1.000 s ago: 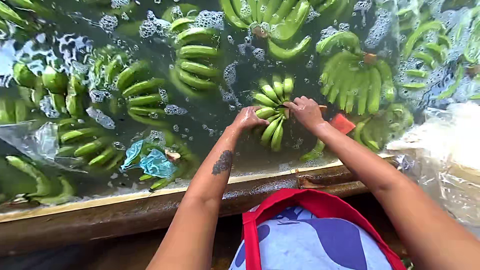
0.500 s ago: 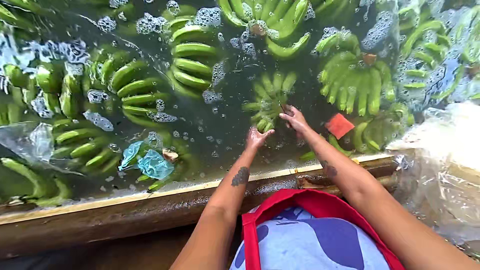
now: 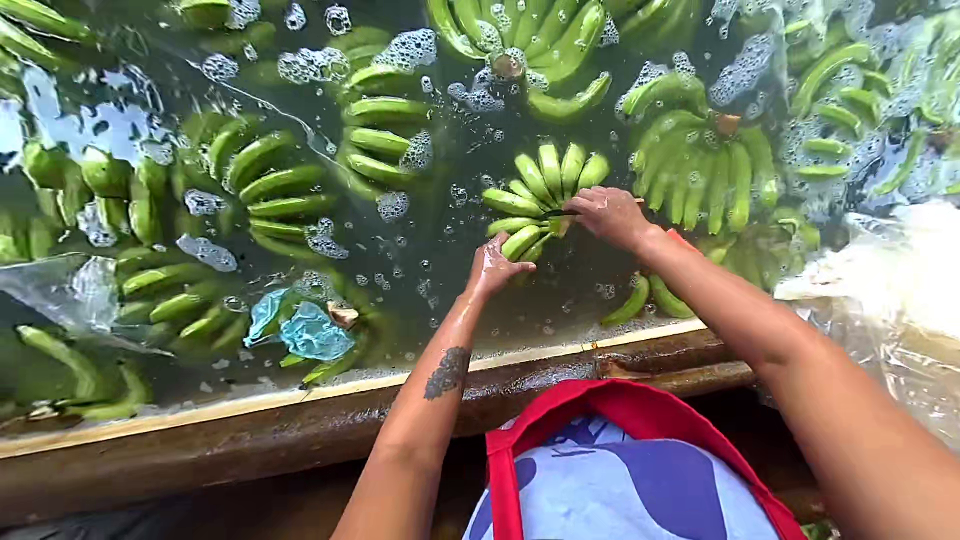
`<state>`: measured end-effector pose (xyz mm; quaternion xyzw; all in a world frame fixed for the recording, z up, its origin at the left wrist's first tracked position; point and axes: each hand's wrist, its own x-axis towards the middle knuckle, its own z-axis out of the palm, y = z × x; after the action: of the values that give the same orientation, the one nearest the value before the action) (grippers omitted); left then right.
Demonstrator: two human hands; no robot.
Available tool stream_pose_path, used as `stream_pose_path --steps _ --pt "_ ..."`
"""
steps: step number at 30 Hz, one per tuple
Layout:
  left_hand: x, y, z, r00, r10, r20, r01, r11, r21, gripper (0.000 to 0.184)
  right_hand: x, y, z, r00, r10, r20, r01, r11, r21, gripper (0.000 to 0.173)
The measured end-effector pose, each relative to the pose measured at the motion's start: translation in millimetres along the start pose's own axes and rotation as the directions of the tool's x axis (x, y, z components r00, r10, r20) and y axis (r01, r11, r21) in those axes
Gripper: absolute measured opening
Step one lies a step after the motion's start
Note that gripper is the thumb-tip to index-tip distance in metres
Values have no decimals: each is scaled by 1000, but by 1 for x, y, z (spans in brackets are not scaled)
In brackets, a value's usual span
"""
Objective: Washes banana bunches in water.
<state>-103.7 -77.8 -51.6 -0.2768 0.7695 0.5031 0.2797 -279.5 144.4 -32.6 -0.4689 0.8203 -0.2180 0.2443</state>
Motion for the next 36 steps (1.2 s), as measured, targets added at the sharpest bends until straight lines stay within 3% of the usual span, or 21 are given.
stream_pose_path --steps 4,8,10,12,14,17,19,22,24,25,27,30,33,36 --pt "9 -1 -17 998 50 42 -50 999 -3 61 2 -1 -5 995 -90 -39 89 995 -40 18" --pt "25 -2 -23 994 57 89 -51 996 -73 67 5 -4 12 997 -56 -45 52 994 -92 18" --pt "27 1 -19 995 44 85 -41 998 -39 70 9 -30 4 987 118 104 -107 989 -105 20" --pt "11 32 -18 999 40 16 -43 985 169 61 27 -77 -48 866 388 314 -342 920 -194 17" --pt "-27 74 -23 994 75 -73 -45 938 345 45 32 -81 -95 813 507 287 -460 861 -218 20" --pt "-64 72 -33 981 52 -186 14 943 334 44 5 -31 -84 761 621 190 -637 770 34 52" --pt "-68 39 -35 980 -99 -172 156 922 355 49 -24 -10 -19 647 734 209 -751 564 344 70" --pt "-67 -9 -26 955 -272 -118 297 874 385 57 -34 8 97 489 805 337 -645 73 761 73" --pt "-70 -29 -19 957 -277 -90 291 891 348 65 -11 -8 112 395 818 419 -503 -189 844 63" --pt "-71 -36 -18 962 -257 -90 273 912 306 72 2 -17 110 344 842 416 -446 -244 862 59" --pt "-69 -39 -25 973 -181 -143 199 971 130 80 15 -22 100 352 884 308 -440 -135 888 78" --pt "-58 -23 -46 964 -118 -237 69 977 -203 63 27 -28 76 498 860 108 -483 172 859 85" --pt "-35 -14 -63 945 -134 -298 -33 868 -495 47 32 -53 48 651 756 76 -593 442 673 82" --pt "-11 -4 -75 960 -156 -232 -44 735 -677 53 23 -76 32 835 530 149 -547 766 338 64"
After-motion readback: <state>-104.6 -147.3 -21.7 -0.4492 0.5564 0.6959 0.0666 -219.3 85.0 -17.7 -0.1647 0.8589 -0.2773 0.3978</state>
